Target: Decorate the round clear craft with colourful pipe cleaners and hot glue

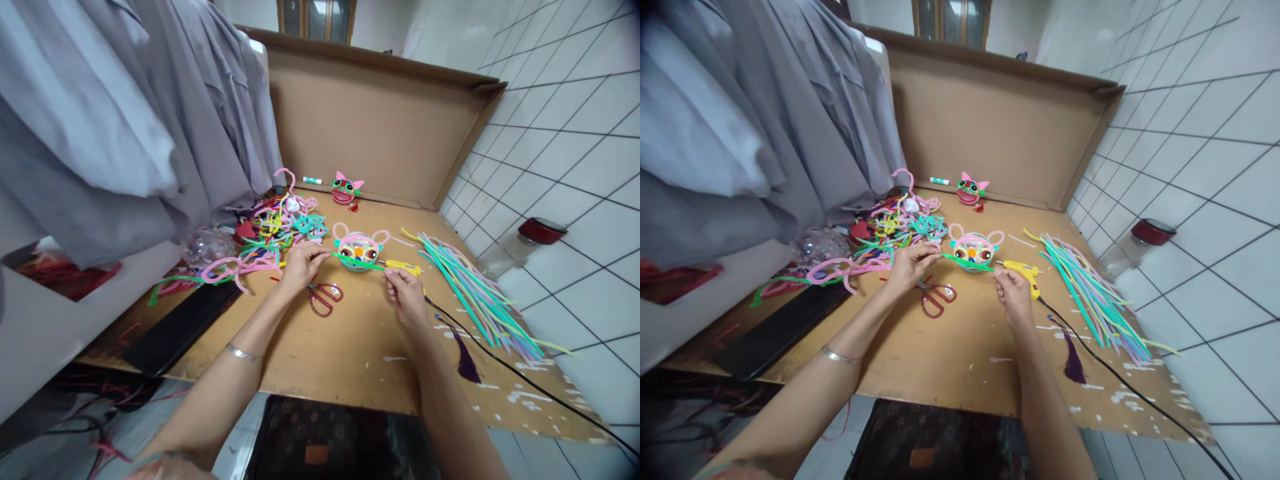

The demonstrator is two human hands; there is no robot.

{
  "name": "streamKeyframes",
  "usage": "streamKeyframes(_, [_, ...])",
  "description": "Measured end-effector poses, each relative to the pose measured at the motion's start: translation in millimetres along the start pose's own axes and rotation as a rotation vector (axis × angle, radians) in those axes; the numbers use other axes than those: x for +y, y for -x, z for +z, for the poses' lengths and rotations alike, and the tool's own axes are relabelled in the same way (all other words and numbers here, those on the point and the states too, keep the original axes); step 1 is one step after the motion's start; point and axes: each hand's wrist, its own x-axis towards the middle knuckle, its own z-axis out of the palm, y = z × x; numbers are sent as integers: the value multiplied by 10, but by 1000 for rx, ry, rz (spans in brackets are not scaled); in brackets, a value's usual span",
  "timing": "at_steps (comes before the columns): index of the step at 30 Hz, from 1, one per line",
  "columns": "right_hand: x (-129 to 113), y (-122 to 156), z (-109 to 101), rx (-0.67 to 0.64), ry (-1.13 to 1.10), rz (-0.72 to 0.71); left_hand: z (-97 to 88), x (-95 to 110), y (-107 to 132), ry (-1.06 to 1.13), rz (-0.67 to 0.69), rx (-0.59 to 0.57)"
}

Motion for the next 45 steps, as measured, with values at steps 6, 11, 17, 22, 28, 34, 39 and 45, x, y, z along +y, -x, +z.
streamKeyframes(6, [5,-14,4,-131,-164,23,-34,27,-8,24,-81,-69])
streamKeyframes(11, [-74,5,-49,-217,-223,82,-73,70,-29,254,-233,-152])
streamKeyframes(17, [-127,53,-50,-256,-157,121,-164,139,-69,511,-412,-183])
streamKeyframes(22, [-131,93,-17,-251,-89,75,-202,160,-69,567,-451,-158])
streamKeyframes(28, [-137,120,8,-179,44,12,-207,175,-65,657,-500,-111])
streamKeyframes(34, [-114,123,18,-128,139,-44,-193,174,-59,737,-612,-97])
streamKeyframes(39, [-131,135,65,-81,186,-156,-157,155,-48,751,-627,-84])
streamKeyframes(45, [-114,139,79,-42,198,-230,-136,136,-43,715,-644,-91])
